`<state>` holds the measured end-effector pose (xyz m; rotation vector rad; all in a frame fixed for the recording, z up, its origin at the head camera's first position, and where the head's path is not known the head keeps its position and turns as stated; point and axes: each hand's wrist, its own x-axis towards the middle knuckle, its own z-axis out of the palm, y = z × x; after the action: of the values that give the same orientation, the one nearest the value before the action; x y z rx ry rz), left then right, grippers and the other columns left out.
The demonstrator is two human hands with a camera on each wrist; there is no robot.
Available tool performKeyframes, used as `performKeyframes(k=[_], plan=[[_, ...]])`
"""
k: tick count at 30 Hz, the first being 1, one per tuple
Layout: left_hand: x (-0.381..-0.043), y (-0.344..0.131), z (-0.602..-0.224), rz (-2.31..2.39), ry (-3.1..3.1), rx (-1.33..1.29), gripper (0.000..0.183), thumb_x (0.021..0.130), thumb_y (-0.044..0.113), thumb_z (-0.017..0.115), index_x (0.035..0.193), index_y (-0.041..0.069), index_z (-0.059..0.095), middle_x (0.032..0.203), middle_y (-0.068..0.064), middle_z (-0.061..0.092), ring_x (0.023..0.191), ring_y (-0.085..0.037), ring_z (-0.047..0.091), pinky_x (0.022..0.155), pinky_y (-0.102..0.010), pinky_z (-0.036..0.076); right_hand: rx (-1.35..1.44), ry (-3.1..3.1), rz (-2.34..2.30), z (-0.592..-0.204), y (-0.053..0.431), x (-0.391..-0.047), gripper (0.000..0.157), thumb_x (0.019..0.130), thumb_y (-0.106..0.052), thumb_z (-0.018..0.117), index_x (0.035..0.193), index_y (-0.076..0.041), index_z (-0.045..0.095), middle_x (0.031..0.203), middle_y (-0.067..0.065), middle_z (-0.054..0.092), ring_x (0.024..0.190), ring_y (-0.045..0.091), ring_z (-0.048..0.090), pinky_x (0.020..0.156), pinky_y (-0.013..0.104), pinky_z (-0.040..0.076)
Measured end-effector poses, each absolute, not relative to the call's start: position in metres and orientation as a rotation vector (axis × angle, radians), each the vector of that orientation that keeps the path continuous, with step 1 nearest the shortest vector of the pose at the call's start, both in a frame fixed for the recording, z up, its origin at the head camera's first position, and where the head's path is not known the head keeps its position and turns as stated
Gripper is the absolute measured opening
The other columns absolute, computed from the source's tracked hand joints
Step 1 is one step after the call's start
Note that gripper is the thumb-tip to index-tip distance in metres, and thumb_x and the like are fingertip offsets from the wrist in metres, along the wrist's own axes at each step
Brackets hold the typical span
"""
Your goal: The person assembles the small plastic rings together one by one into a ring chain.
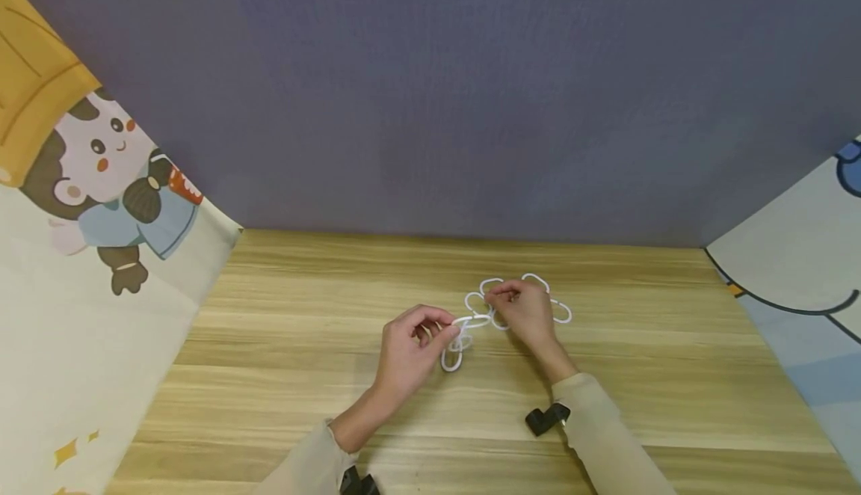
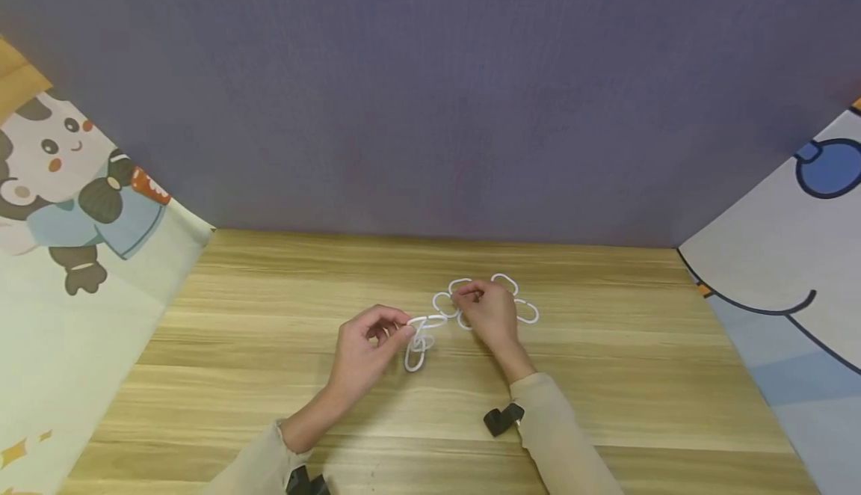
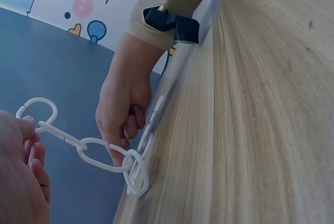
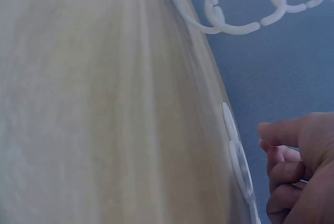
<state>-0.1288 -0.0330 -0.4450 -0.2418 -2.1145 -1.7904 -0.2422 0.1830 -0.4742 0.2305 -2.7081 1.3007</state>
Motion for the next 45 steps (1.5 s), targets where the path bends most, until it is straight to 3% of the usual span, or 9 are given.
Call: performKeyframes(k=[7,19,31,37,45], plan=[[-0.127,-0.035,-0.447,-1.79,-2.105,-0.263,0.01,0.092,0.004,0.09,0.098,0.006,0.082,0.086,-0.004,0.076,0.074,-0.006,0.062,0.06,-0.015,0.044,0.227,-2.751,1.194,-0.477,0.179,-0.239,0.011,0.087,-0.011,0.093,0.09,-0.005,0.084,0.072,0.0,0.07,0.064,0.008,0.055,0.06,0.023,0.042],[-0.124,-0.037,-0.447,-1.789,-2.103,-0.27,0.01,0.092,0.003,0.089,0.097,0.006,0.082,0.086,-0.004,0.076,0.074,-0.005,0.061,0.059,-0.015,0.044,0.129,-2.894,1.104,-0.475,0.177,-0.23,0.01,0.087,-0.017,0.089,0.083,-0.011,0.082,0.074,-0.001,0.074,0.064,0.013,0.063,0.061,0.031,0.048],[-0.12,-0.039,-0.447,-1.785,-2.107,-0.294,0.01,0.092,0.002,0.089,0.097,0.006,0.081,0.087,-0.004,0.077,0.074,-0.005,0.061,0.059,-0.015,0.044,0.24,-2.8,1.155,-0.513,0.187,-0.24,0.014,0.085,-0.025,0.086,0.076,-0.018,0.079,0.066,-0.005,0.067,0.057,0.013,0.057,0.052,0.031,0.041],[-0.119,-0.041,-0.448,-1.786,-2.119,-0.287,0.011,0.092,0.002,0.089,0.098,0.006,0.082,0.087,-0.004,0.076,0.073,-0.005,0.061,0.059,-0.016,0.045,0.226,-2.765,1.228,-0.493,0.183,-0.227,0.012,0.087,-0.019,0.083,0.079,-0.011,0.079,0.067,-0.003,0.066,0.059,0.013,0.057,0.055,0.028,0.043],[-0.124,-0.04,-0.449,-1.801,-2.117,-0.269,0.01,0.092,0.003,0.089,0.099,0.007,0.082,0.088,-0.003,0.077,0.074,-0.007,0.062,0.06,-0.016,0.046,0.059,-2.779,1.525,-0.464,0.182,-0.224,0.009,0.095,-0.007,0.078,0.095,0.002,0.081,0.079,0.0,0.069,0.073,0.011,0.056,0.065,0.021,0.045]])
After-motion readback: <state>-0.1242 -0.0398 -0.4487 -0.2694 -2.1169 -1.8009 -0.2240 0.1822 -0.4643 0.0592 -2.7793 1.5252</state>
